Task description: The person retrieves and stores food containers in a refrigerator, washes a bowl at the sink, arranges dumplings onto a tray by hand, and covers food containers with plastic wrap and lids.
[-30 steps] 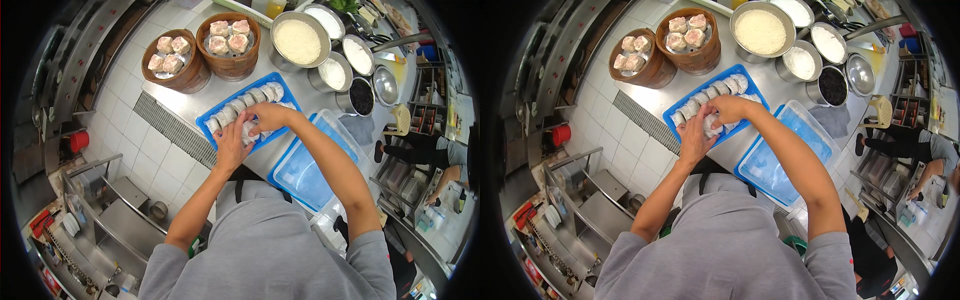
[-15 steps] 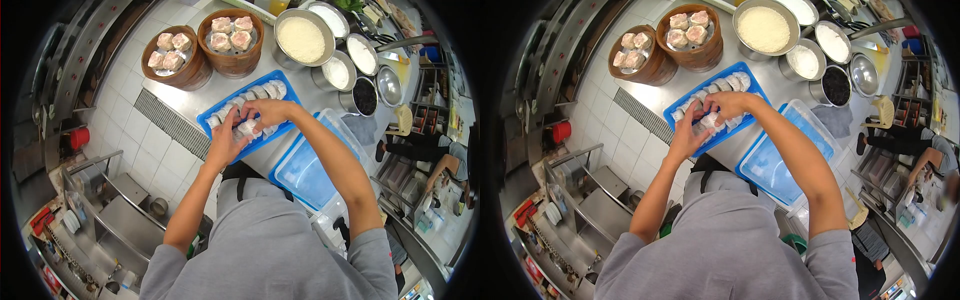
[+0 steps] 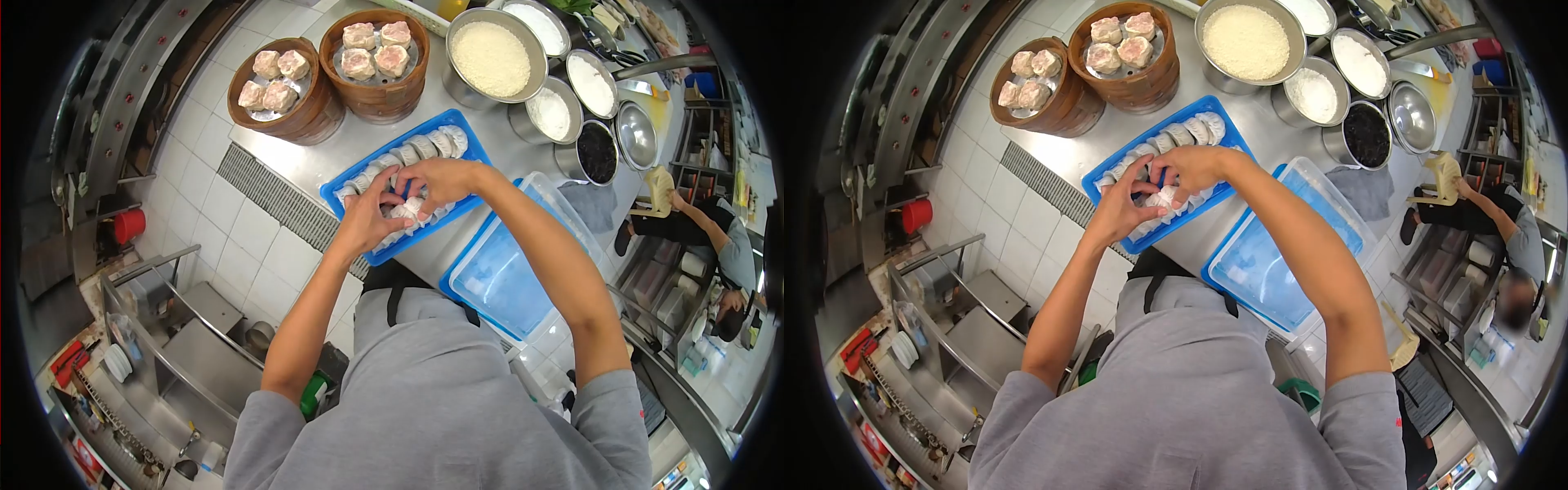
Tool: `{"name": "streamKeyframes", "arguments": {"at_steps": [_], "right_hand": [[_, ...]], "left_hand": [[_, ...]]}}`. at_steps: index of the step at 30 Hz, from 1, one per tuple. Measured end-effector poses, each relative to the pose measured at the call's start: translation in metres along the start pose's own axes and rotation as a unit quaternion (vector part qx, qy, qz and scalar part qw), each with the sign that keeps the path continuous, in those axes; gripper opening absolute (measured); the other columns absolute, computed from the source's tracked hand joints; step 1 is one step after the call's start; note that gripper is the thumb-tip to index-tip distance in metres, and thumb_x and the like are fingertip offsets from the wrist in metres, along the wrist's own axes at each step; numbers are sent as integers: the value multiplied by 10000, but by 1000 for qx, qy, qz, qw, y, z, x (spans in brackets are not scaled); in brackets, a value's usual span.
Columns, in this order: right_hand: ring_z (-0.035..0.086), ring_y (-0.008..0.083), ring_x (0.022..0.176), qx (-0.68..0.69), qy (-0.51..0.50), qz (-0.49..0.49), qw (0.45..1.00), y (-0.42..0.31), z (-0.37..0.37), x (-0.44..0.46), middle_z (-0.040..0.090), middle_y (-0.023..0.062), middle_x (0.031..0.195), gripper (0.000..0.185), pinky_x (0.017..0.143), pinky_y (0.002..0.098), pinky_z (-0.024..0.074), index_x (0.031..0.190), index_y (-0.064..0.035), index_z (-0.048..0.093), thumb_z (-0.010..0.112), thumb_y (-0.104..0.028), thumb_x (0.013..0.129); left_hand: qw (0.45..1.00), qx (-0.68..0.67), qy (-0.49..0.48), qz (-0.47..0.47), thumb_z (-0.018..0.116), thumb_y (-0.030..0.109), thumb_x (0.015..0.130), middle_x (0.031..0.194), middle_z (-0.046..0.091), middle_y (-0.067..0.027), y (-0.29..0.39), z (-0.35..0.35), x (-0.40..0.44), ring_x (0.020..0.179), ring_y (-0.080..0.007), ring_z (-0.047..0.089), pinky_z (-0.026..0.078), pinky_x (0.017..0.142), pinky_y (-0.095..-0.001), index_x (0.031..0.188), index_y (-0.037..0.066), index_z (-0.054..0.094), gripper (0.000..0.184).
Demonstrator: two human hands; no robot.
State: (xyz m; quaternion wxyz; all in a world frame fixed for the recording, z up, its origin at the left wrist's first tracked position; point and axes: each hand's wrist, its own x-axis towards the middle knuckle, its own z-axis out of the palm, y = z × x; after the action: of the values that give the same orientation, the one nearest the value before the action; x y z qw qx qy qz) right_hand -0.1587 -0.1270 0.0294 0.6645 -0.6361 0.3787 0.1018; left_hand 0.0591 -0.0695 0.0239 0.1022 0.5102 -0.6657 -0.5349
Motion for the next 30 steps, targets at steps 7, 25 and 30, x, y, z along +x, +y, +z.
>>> {"name": "streamKeyframes", "arguments": {"at_steps": [7, 25, 30], "right_hand": [[678, 296, 1012, -106, 54, -24, 993, -2, 5, -2, 690, 153, 1185, 548, 867, 390, 534, 1257, -67, 583, 796, -132, 756], [643, 336, 1055, -239, 234, -78, 939, -24, 50, -18, 608, 109, 1218, 460, 877, 456, 526, 1254, -86, 623, 705, -164, 808], [663, 309, 1017, -281, 271, -70, 918, -16, 67, -2, 613, 125, 1119, 433, 817, 469, 558, 1169, -83, 653, 720, -203, 759]], "left_hand": [[1000, 22, -5, 12, 857, 208, 762, 1143, 724, -167, -3, 3, 0, 1158, -309, 650, 380, 1069, -410, 1551, 136, 301, 968], [968, 252, 7, 8, 846, 287, 710, 1201, 668, -154, 9, 3, -27, 1167, -327, 586, 317, 949, -480, 1576, 74, 183, 1111], [967, 251, 41, 11, 859, 324, 695, 1166, 658, -135, 3, 12, -28, 1122, -316, 587, 330, 909, -494, 1570, 78, 200, 1123]]}}
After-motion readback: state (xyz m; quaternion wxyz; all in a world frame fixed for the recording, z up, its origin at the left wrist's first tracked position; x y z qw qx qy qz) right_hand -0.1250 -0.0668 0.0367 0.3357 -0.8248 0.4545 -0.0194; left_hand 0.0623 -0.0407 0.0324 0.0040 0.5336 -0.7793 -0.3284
